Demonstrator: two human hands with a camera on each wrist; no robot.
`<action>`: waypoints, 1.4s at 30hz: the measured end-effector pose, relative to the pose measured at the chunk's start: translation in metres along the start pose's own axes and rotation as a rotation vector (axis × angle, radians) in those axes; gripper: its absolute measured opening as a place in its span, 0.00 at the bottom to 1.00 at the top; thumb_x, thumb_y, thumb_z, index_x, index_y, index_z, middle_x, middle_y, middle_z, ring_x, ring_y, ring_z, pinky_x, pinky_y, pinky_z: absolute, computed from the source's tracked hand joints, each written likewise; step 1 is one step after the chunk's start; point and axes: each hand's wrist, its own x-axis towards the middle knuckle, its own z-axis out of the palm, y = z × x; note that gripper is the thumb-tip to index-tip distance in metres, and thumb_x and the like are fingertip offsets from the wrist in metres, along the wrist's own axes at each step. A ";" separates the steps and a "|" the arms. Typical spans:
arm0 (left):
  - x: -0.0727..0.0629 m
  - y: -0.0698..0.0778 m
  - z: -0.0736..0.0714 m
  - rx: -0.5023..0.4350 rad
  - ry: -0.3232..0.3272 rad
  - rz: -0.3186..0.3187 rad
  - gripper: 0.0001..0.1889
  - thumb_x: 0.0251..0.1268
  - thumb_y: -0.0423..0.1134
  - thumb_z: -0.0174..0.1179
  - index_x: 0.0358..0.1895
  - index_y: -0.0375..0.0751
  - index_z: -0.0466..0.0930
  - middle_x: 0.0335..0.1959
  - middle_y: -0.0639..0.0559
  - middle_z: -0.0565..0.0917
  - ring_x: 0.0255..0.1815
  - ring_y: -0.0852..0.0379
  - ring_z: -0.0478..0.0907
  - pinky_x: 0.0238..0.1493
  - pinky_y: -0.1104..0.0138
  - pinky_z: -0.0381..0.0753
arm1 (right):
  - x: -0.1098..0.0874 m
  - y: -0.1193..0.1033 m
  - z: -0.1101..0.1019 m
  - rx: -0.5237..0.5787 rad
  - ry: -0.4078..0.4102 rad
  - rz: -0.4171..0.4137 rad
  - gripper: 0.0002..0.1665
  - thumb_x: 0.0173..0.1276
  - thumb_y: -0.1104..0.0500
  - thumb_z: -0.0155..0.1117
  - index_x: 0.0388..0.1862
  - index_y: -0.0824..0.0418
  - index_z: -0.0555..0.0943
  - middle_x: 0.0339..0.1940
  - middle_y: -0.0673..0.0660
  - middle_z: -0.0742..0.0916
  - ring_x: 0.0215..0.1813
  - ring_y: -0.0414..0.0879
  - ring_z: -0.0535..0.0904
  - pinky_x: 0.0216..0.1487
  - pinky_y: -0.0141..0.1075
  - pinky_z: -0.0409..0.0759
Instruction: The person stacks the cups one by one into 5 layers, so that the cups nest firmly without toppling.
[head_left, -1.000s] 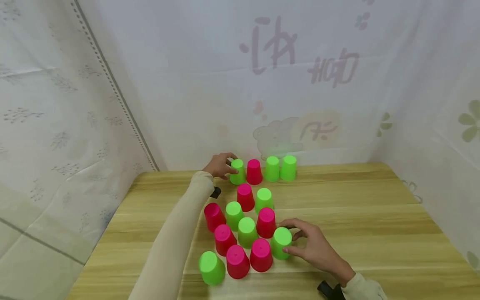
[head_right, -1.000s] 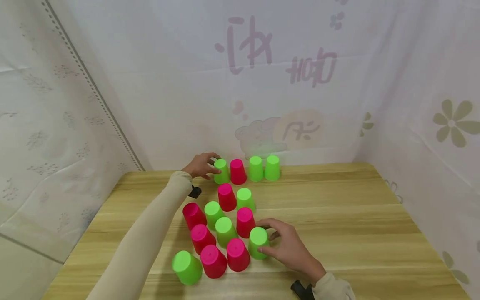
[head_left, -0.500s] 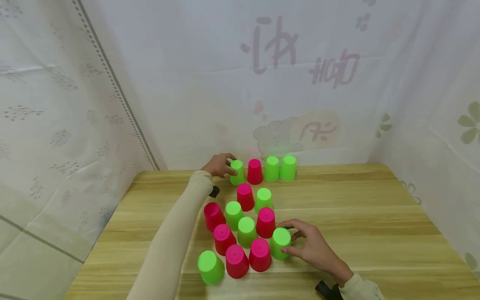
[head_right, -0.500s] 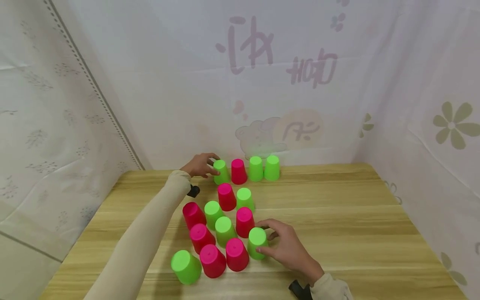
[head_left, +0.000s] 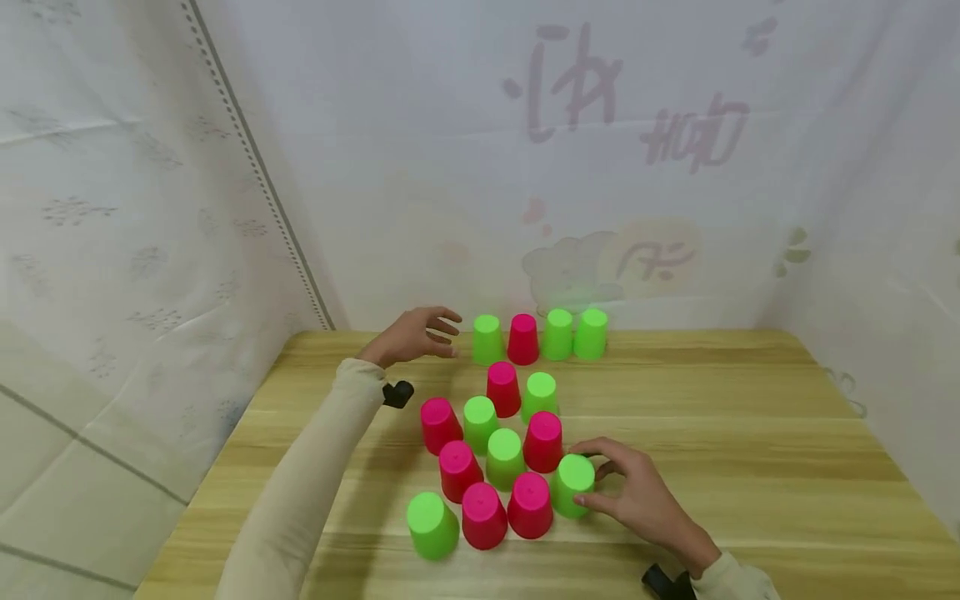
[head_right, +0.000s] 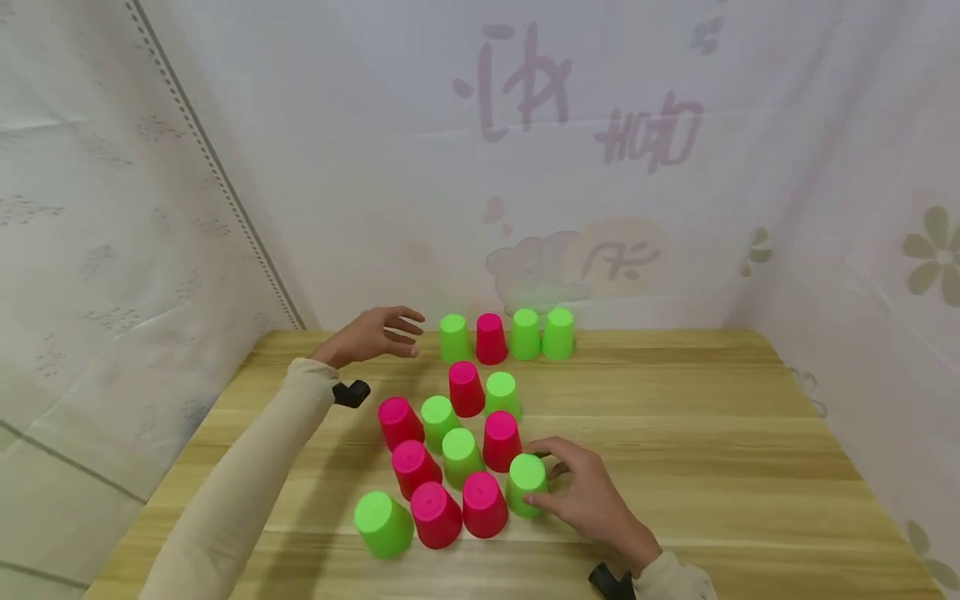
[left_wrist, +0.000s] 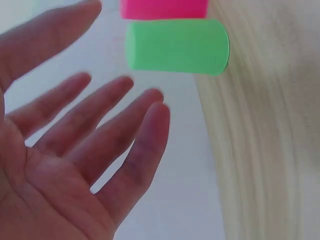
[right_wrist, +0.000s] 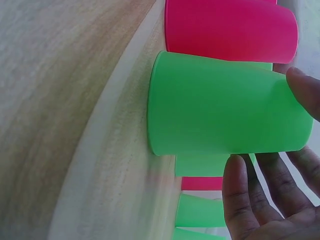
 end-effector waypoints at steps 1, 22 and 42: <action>-0.008 -0.001 0.001 -0.021 -0.016 0.018 0.31 0.65 0.35 0.67 0.70 0.37 0.68 0.68 0.32 0.76 0.67 0.33 0.76 0.63 0.50 0.82 | -0.001 0.001 0.000 -0.002 0.005 -0.002 0.29 0.54 0.56 0.81 0.55 0.50 0.82 0.52 0.48 0.88 0.53 0.33 0.80 0.44 0.34 0.85; -0.084 -0.061 0.055 -0.272 -0.046 0.157 0.30 0.61 0.33 0.70 0.67 0.36 0.72 0.65 0.35 0.78 0.68 0.31 0.74 0.64 0.46 0.80 | -0.004 -0.004 -0.004 -0.024 -0.004 0.005 0.28 0.55 0.57 0.81 0.55 0.54 0.82 0.52 0.48 0.88 0.52 0.31 0.79 0.44 0.35 0.85; -0.095 -0.072 0.071 -0.273 0.144 0.131 0.27 0.60 0.37 0.72 0.63 0.40 0.76 0.60 0.40 0.83 0.60 0.42 0.82 0.58 0.54 0.84 | 0.012 -0.017 -0.014 -0.059 -0.031 -0.083 0.27 0.56 0.57 0.80 0.55 0.49 0.81 0.50 0.47 0.87 0.50 0.33 0.80 0.43 0.35 0.85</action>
